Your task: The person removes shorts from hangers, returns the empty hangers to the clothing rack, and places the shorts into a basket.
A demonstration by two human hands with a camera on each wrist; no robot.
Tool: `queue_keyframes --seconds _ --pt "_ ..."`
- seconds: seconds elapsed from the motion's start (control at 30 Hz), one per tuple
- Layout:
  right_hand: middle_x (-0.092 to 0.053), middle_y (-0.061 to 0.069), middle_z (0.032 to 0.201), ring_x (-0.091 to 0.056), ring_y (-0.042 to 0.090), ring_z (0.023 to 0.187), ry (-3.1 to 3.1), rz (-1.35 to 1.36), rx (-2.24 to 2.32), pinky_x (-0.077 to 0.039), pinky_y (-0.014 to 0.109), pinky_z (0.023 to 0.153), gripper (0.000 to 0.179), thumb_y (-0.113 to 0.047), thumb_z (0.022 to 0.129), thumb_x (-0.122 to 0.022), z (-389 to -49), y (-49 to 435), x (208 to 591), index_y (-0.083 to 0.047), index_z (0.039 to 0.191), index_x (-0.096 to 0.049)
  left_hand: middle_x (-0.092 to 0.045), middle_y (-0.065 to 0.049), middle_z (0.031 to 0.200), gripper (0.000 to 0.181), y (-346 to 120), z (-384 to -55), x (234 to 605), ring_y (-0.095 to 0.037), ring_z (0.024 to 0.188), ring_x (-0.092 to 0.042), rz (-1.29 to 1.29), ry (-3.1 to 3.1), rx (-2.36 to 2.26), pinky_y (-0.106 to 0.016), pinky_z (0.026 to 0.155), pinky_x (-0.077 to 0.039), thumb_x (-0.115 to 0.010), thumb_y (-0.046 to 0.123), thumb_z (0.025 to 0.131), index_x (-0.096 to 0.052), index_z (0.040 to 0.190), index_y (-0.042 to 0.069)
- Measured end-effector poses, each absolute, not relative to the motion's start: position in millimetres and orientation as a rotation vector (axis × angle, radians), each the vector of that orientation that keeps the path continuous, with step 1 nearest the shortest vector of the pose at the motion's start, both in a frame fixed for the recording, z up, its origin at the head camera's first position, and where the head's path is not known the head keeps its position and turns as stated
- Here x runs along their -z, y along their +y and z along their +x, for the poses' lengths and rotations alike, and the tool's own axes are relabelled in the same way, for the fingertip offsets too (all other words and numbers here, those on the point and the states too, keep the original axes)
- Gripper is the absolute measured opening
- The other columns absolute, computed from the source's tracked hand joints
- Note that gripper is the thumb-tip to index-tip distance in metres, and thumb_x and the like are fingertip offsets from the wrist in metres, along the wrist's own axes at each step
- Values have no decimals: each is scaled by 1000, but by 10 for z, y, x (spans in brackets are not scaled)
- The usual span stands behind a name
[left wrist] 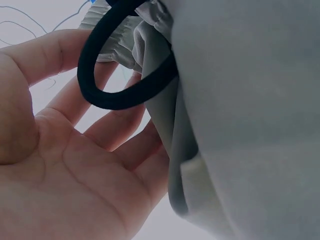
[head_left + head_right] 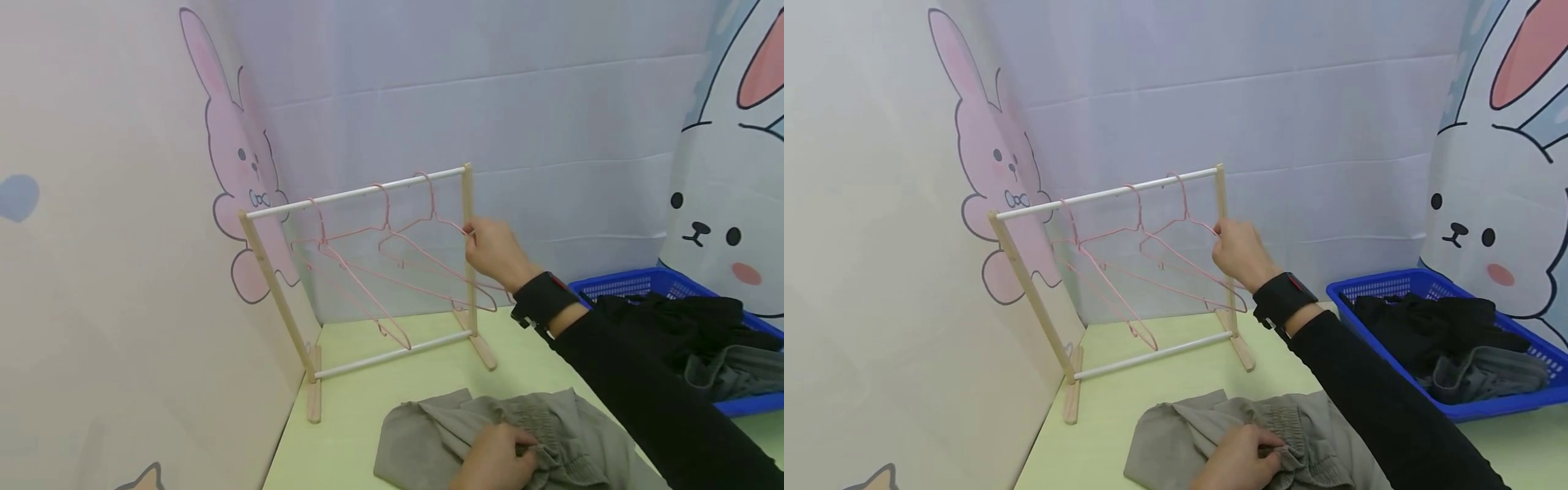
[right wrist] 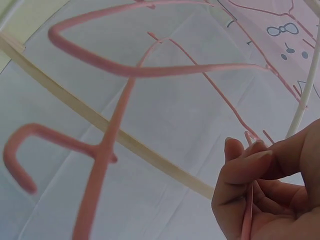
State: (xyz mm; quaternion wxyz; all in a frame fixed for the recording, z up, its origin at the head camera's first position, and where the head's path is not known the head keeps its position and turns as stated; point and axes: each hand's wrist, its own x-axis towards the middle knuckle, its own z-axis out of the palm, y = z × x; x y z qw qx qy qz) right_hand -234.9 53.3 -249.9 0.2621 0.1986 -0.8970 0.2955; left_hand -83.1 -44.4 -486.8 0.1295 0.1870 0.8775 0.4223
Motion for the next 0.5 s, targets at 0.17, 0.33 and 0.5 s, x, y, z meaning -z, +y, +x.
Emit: queue_keyframes --seconds 0.17,0.33,0.5 --pt "-73 26 96 -57 24 60 -2442 532 -812 -42 35 59 33 -2 99 -45 -2335 550 2562 10 122 -66 -74 15 96 19 -435 -815 4861 3 83 -61 553 2558 -1219 -25 71 -52 -72 15 91 -83 104 24" --pt "-67 17 76 -46 19 52 -2458 545 -795 -36 33 54 34 0 96 -47 -2339 559 2592 11 123 -64 -74 15 95 19 -438 -804 4857 2 82 -60 557 2569 -1213 -25 72 -52 -71 15 91 -83 104 24" --pt "-69 15 80 -55 21 58 -2500 543 -805 -43 33 57 36 1 92 -49 -2344 555 2611 8 125 -63 -73 16 95 19 -448 -801 4858 2 79 -57 601 2599 -1217 -23 72 -50 -71 15 90 -83 103 24"
